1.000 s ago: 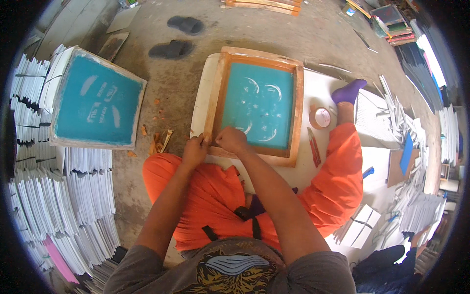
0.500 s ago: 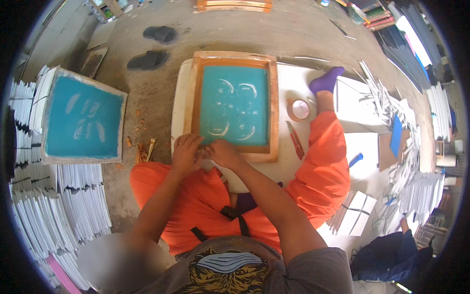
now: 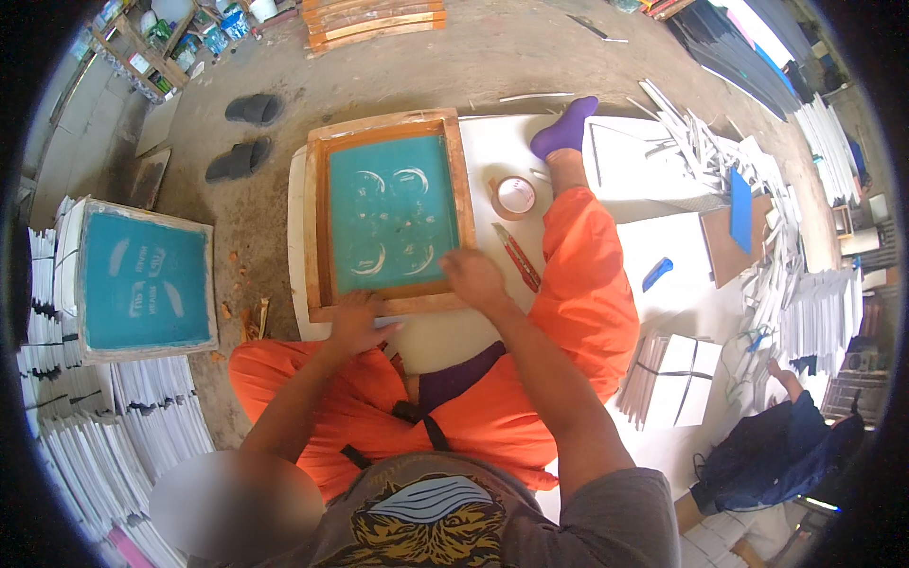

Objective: The person sits on the floor and assembles a wooden frame around a teal-colored board. They use a utility knife to trim excess material from the frame edges and press the wooden pieces into place to secure the assembly.

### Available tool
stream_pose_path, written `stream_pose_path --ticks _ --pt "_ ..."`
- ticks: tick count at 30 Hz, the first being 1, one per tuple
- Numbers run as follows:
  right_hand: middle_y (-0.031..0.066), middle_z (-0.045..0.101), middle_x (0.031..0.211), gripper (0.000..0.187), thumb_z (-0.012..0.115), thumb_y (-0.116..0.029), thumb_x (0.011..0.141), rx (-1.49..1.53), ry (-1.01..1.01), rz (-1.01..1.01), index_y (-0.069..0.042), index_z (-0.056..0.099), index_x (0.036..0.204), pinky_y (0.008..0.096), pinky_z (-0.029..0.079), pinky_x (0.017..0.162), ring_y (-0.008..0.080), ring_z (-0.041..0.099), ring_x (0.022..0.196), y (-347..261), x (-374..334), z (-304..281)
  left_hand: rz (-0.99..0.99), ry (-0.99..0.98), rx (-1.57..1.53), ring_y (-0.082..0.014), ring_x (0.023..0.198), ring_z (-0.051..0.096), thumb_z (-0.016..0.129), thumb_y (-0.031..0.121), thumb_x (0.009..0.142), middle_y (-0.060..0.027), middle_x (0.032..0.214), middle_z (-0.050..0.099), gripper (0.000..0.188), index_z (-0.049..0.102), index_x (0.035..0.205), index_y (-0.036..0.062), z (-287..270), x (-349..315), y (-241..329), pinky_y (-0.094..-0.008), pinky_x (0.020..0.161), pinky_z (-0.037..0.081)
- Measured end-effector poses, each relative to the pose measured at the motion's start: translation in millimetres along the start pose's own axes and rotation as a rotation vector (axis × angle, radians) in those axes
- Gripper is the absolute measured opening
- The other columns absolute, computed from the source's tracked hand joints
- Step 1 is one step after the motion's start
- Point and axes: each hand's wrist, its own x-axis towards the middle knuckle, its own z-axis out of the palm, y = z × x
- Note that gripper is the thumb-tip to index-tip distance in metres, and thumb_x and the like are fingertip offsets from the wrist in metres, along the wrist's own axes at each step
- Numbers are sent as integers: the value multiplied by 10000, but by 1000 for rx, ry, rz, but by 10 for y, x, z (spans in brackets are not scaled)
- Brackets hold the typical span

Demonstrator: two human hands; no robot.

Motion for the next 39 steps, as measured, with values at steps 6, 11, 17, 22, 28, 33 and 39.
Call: stream_pose_path --ticks 6,11,17,22,28,33,39 --pt "236 742 1071 321 613 -299 984 260 164 398 -26 728 1106 456 548 906 403 714 1030 670 -143 15 -22 -93 -64 -394 1143 587 791 585 787 -164 1165 622 659 707 1245 119 210 698 1042 -510 1014 469" --pt "240 744 1038 382 645 -346 965 251 184 379 -22 700 1161 461 548 890 419 717 1000 509 -138 149 -95 -108 -93 -371 1156 577 775 627 781 -152 1197 611 741 670 1297 106 453 894 1225 -492 1018 453" --pt "255 740 979 419 639 -407 929 211 165 392 -14 689 1062 501 563 873 438 719 983 568 -127 110 -159 -153 33 -353 1153 580 794 596 790 -139 1190 628 697 683 1211 52 298 1006 1539 -481 1002 475" --pt "219 752 956 421 746 -369 886 244 168 345 -3 688 1087 458 578 831 391 737 909 439 -186 93 -54 47 20 -349 1132 587 844 406 783 -133 1196 640 552 680 1174 53 652 833 1347 -483 1001 466" --pt "193 752 971 418 816 -233 841 90 115 355 -8 675 1165 472 580 854 374 731 929 362 -133 -37 -29 92 -82 -358 1182 573 845 324 793 -138 1201 640 499 693 1189 62 330 712 1274 -458 1027 470" --pt "177 663 1206 512 848 -240 809 -289 317 110 -69 655 1251 463 500 1030 382 577 1227 565 339 -371 -62 207 -126 -376 1200 561 835 345 822 -161 1207 628 425 728 1125 67 -12 355 1039 -464 1025 475" --pt "127 621 1368 620 819 -378 856 -768 -29 143 -89 603 1360 558 320 1209 336 458 1407 612 772 -710 -118 258 -324 -406 1165 583 832 355 840 -187 1184 656 434 738 1116 33 -29 193 826 -496 1009 483"
